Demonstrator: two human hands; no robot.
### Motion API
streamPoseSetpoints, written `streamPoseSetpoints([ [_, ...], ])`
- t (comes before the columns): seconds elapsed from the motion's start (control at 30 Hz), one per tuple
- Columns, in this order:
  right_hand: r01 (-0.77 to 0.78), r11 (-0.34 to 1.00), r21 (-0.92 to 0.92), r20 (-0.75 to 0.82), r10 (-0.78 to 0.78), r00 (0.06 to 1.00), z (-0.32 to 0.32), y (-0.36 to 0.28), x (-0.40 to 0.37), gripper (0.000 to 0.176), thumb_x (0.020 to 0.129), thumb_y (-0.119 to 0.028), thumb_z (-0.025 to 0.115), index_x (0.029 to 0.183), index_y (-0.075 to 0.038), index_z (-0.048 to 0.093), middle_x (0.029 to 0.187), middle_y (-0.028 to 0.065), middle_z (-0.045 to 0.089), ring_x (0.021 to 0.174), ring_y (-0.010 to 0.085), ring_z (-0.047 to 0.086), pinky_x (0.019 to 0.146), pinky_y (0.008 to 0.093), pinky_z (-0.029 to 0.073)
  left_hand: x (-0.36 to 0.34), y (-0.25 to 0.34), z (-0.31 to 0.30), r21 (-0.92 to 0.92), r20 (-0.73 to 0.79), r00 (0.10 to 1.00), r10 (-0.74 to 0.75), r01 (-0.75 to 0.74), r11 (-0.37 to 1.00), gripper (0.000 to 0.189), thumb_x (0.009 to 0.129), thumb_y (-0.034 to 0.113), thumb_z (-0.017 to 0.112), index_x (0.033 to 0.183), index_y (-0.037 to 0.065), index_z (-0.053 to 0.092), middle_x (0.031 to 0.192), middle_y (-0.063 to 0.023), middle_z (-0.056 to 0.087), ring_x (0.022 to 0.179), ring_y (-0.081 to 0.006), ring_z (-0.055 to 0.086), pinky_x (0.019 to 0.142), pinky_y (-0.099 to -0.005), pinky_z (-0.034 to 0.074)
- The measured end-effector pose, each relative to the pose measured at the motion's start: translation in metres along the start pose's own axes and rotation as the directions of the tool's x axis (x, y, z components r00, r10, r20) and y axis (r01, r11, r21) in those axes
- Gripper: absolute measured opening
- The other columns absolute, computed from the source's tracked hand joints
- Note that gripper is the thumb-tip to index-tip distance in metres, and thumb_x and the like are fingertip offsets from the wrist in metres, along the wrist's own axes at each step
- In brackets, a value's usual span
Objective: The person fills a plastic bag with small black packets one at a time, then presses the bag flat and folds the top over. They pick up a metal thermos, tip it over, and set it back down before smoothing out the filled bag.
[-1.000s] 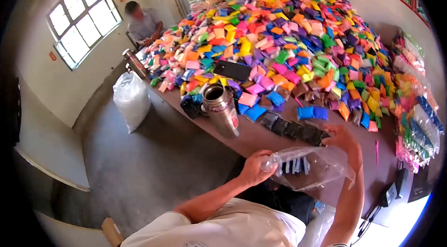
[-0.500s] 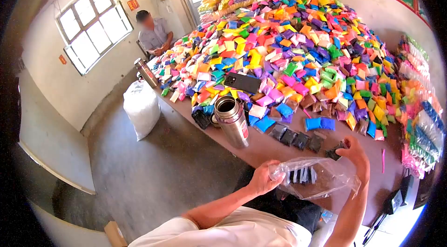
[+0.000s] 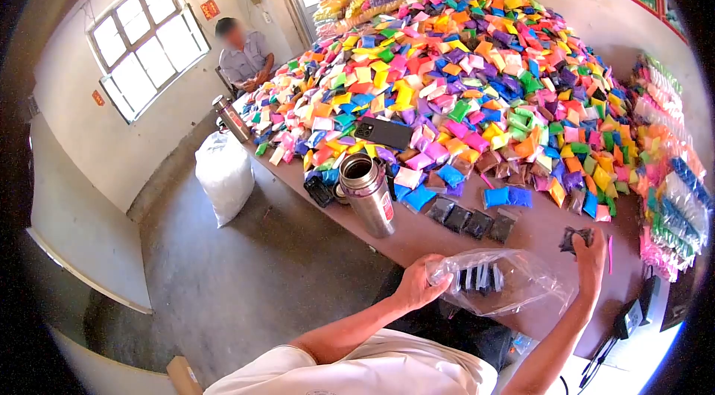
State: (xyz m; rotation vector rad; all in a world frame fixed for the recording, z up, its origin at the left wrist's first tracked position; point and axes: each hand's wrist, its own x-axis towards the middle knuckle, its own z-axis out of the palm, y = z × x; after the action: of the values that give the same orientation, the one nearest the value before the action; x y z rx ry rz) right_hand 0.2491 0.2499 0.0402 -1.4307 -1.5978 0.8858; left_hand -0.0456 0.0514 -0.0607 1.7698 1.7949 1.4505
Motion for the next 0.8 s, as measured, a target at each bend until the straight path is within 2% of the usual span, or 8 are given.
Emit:
streamPoseSetpoints([
  [0.03,0.000,1.000,0.001,0.000,0.000,1.000,-0.003,0.015,0.001,0.028,0.081,-0.017,0.064,0.102,0.001,0.057,0.087,0.0077,0.060,0.076,0.0175,0.057,0.070,0.0353,0.048,0.000,0.000,-0.001,0.010,-0.014,1.000,0.021,-0.021,1.000,0.033,0.087,0.032,0.064,0.100,0.001,0.067,0.102,-0.0178,0.066,0.095,-0.0345,0.063,0.086,-0.0413,0.050],
  [0.1,0.123,0.919,-0.376,-0.322,-0.254,0.912,-0.010,0.044,0.001,0.039,0.080,-0.023,0.064,0.111,0.000,0.056,0.099,0.0135,0.063,0.087,0.0297,0.062,0.080,0.0412,0.050,0.000,0.003,-0.002,0.019,-0.022,0.999,0.029,-0.029,0.999,0.033,0.087,0.032,0.064,0.100,0.001,0.067,0.102,-0.0182,0.065,0.095,-0.0347,0.063,0.086,-0.0412,0.050],
  [0.2,-0.056,0.892,-0.449,-0.277,-0.079,0.958,-0.025,0.042,-0.020,0.040,0.078,-0.024,0.065,0.109,0.000,0.057,0.102,0.0195,0.063,0.092,0.0383,0.060,0.084,0.0459,0.046,0.002,0.005,-0.003,0.008,-0.011,1.000,0.017,-0.017,1.000,0.033,0.087,0.032,0.064,0.100,0.001,0.066,0.102,-0.0187,0.065,0.095,-0.0350,0.063,0.086,-0.0414,0.049],
  [0.33,0.007,0.764,-0.646,-0.173,-0.155,0.973,-0.014,0.067,-0.039,0.027,0.080,-0.018,0.063,0.102,-0.002,0.059,0.095,0.0191,0.064,0.089,0.0369,0.060,0.079,0.0446,0.045,0.001,0.003,-0.001,-0.029,0.005,1.000,-0.023,0.023,0.999,0.034,0.087,0.033,0.063,0.100,0.001,0.067,0.103,-0.0188,0.065,0.096,-0.0354,0.062,0.087,-0.0423,0.049],
  [0.53,-0.038,0.939,-0.342,-0.174,-0.024,0.984,-0.001,0.102,-0.042,0.021,0.085,-0.015,0.064,0.101,-0.007,0.054,0.087,0.0169,0.061,0.081,0.0354,0.056,0.074,0.0424,0.044,0.002,0.009,-0.005,-0.011,0.007,1.000,-0.013,0.013,1.000,0.036,0.088,0.035,0.062,0.100,0.002,0.067,0.103,-0.0186,0.065,0.096,-0.0353,0.062,0.087,-0.0415,0.049],
  [0.6,0.172,0.762,-0.624,-0.136,-0.322,0.937,-0.004,0.102,-0.049,0.024,0.086,-0.015,0.063,0.104,-0.004,0.052,0.085,0.0176,0.061,0.080,0.0344,0.058,0.072,0.0429,0.044,0.002,0.005,-0.003,0.005,0.002,1.000,0.001,-0.001,1.000,0.032,0.087,0.034,0.062,0.097,0.004,0.068,0.101,-0.0162,0.066,0.097,-0.0352,0.062,0.087,-0.0427,0.049],
  [0.73,0.221,0.761,-0.610,-0.168,-0.397,0.902,-0.011,0.106,-0.054,0.023,0.087,-0.015,0.062,0.105,-0.003,0.052,0.085,0.0209,0.059,0.080,0.0338,0.059,0.072,0.0428,0.045,0.001,0.003,0.000,0.005,-0.010,1.000,-0.008,0.009,1.000,0.032,0.087,0.034,0.063,0.097,0.004,0.068,0.103,-0.0165,0.065,0.098,-0.0354,0.062,0.087,-0.0425,0.049],
  [0.8,-0.020,0.923,-0.385,-0.377,-0.138,0.916,-0.012,0.088,-0.069,0.025,0.089,-0.015,0.063,0.108,-0.002,0.053,0.089,0.0177,0.060,0.082,0.0269,0.060,0.072,0.0381,0.046,0.000,0.003,-0.001,0.013,-0.011,1.000,-0.005,0.005,1.000,0.032,0.087,0.034,0.063,0.097,0.004,0.068,0.104,-0.0167,0.065,0.098,-0.0355,0.062,0.087,-0.0425,0.049],
])
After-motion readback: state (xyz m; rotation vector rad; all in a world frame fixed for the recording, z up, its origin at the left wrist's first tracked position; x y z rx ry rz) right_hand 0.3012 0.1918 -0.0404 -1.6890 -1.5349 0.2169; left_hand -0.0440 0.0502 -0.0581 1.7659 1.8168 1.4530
